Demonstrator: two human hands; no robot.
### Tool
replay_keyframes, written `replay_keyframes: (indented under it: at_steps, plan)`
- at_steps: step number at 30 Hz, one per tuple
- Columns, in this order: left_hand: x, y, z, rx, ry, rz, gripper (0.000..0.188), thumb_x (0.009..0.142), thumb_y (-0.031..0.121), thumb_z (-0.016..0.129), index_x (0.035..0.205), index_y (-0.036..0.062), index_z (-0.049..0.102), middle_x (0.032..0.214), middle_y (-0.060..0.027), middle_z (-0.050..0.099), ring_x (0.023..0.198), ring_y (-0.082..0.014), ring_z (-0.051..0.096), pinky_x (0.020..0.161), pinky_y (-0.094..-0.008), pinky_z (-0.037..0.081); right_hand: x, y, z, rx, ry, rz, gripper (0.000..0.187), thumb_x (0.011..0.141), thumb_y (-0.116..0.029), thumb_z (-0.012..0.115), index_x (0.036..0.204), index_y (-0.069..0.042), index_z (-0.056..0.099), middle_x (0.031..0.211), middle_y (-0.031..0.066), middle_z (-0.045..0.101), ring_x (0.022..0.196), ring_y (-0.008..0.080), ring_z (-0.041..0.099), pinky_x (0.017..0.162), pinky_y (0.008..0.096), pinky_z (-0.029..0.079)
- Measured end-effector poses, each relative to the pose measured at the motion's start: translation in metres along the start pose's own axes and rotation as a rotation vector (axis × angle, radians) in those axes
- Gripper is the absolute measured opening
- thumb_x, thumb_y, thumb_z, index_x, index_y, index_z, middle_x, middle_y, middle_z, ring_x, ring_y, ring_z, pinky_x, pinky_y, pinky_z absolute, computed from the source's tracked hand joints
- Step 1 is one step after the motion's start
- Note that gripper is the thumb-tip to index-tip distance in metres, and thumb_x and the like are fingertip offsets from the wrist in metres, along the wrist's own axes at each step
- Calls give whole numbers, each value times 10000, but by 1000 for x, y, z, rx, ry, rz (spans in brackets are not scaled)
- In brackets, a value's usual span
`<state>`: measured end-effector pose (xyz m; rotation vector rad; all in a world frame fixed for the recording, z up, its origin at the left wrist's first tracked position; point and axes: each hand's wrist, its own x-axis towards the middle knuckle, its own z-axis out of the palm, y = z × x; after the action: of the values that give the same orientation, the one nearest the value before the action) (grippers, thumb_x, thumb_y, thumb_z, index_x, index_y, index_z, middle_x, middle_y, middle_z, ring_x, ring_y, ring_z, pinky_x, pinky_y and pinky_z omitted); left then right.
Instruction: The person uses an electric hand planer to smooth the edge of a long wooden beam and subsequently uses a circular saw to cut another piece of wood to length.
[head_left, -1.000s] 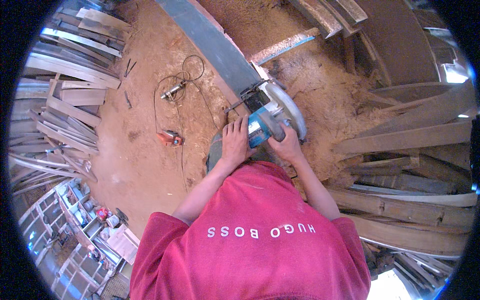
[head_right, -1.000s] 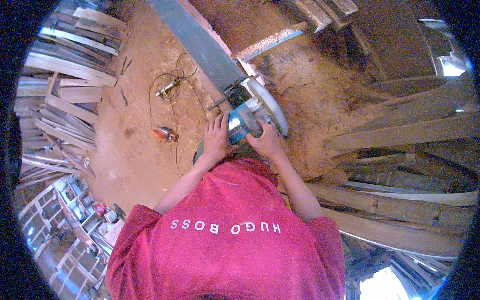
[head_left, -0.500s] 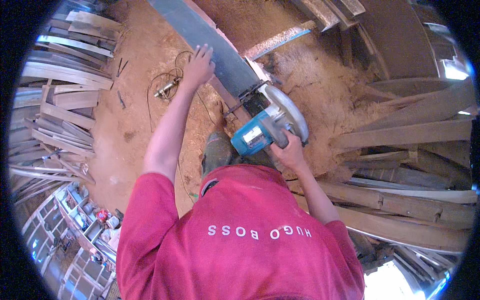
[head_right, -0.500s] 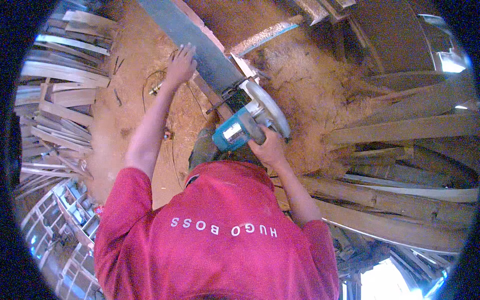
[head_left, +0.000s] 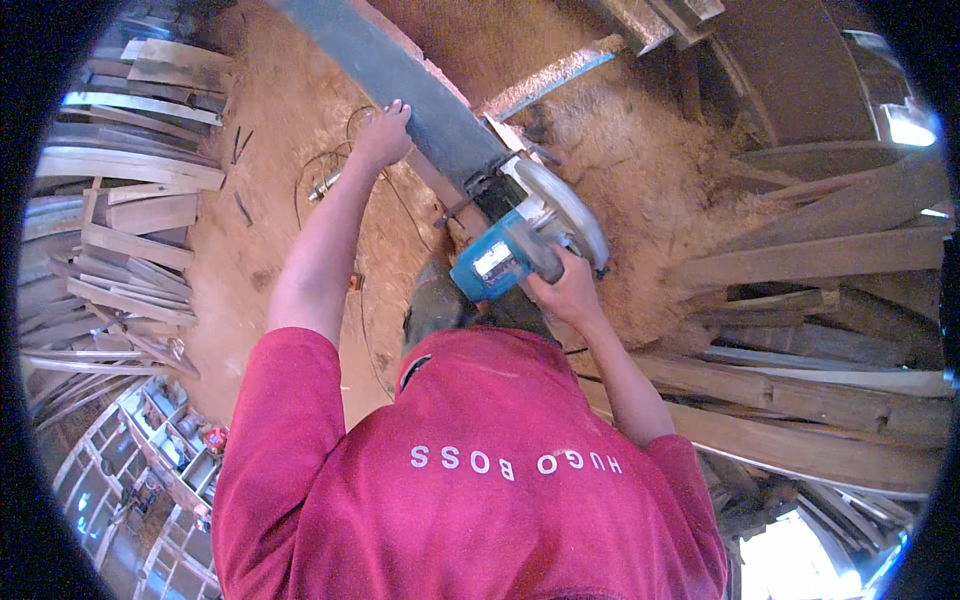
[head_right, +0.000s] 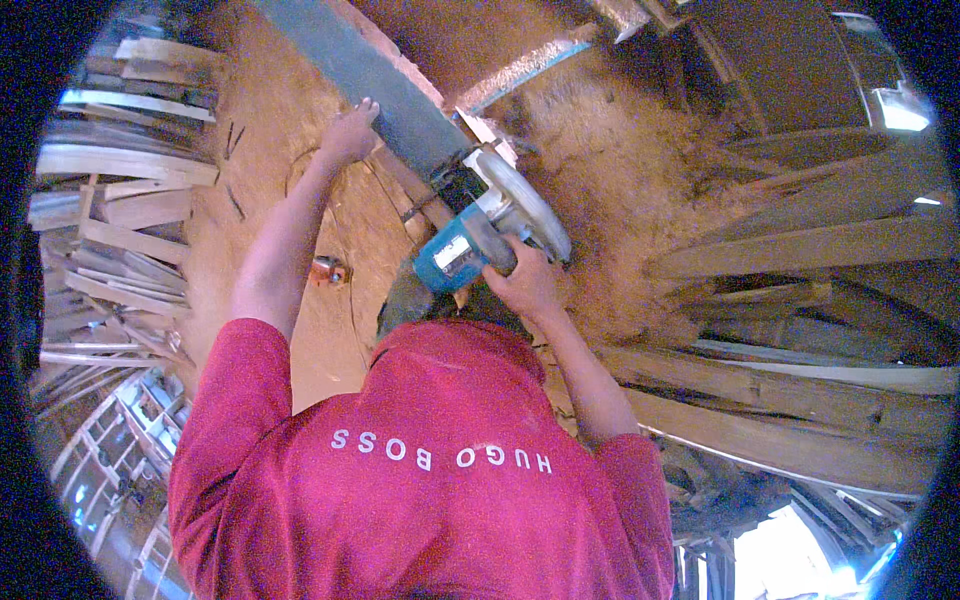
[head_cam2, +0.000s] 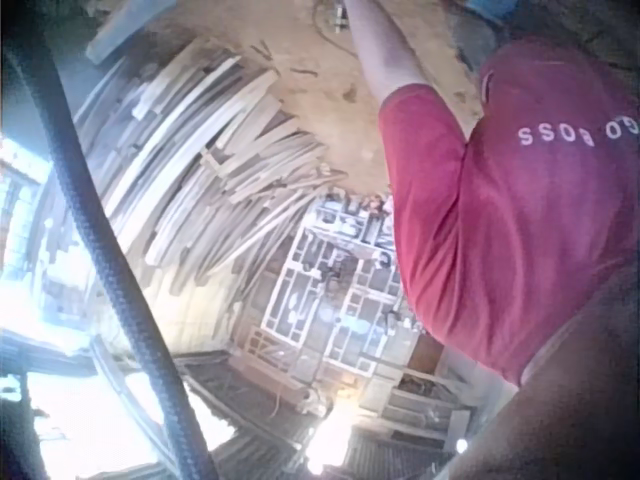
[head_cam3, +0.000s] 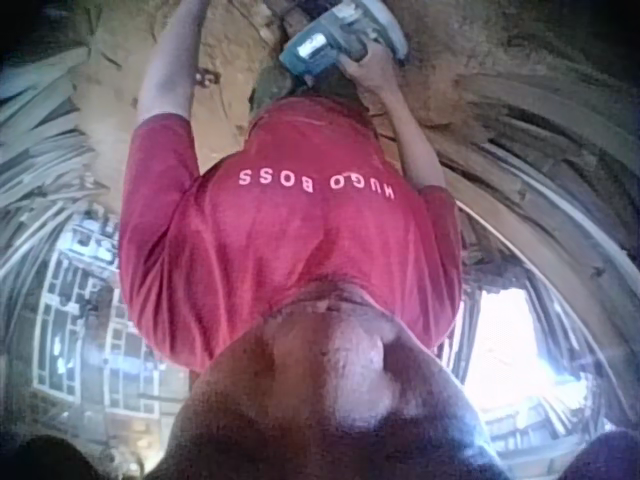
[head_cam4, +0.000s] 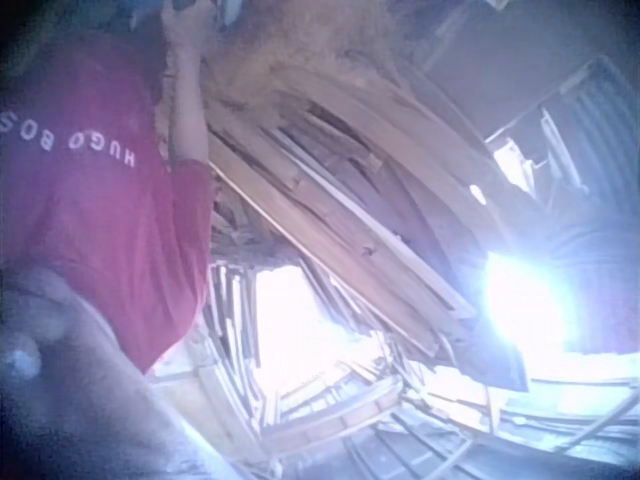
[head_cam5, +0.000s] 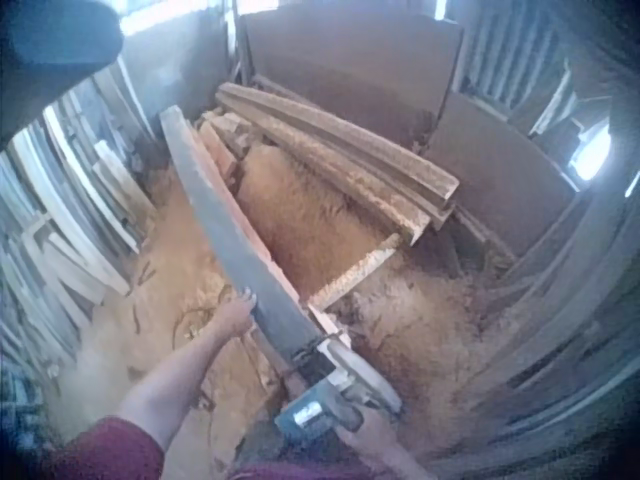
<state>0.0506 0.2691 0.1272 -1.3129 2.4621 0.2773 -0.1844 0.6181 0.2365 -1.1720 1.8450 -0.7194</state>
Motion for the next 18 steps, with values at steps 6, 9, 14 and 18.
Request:
replay_keyframes:
  at_steps: [6, 9, 14, 18]
  plan:
    - [-15, 14, -14, 44, 42, 18, 588, 945, 235, 541, 1501, 62, 458, 1597, -166, 419, 1431, -325, 472, 1168, -551, 362, -7, -8, -1, -4, 105, -69, 509, 763, -288, 786, 1149, 32, 700, 980, 268, 733, 927, 419, 718, 866, 451, 561]
    - [-24, 19, -22, 54, 77, 39, 567, 954, 232, 532, 1493, 68, 469, 1592, -165, 428, 1429, -316, 478, 1145, -547, 391, -7, -28, -8, 14, 104, -81, 471, 764, -280, 782, 1107, 35, 711, 963, 274, 729, 908, 417, 721, 847, 449, 563]
    - [-33, 23, -27, 65, 81, 80, 520, 976, 210, 489, 1475, 61, 488, 1572, -165, 458, 1411, -299, 503, 1118, -526, 423, -8, -39, -14, -14, 47, -56, 466, 775, -278, 773, 1115, 35, 709, 961, 277, 728, 917, 420, 723, 839, 457, 563]
    - [-41, 31, -30, 76, 54, 100, 521, 971, 203, 493, 1469, 51, 496, 1569, -174, 460, 1406, -298, 509, 1111, -525, 428, -9, -45, -17, -35, 43, -58, 502, 789, -304, 781, 1146, 40, 701, 971, 283, 727, 940, 427, 719, 852, 462, 564]
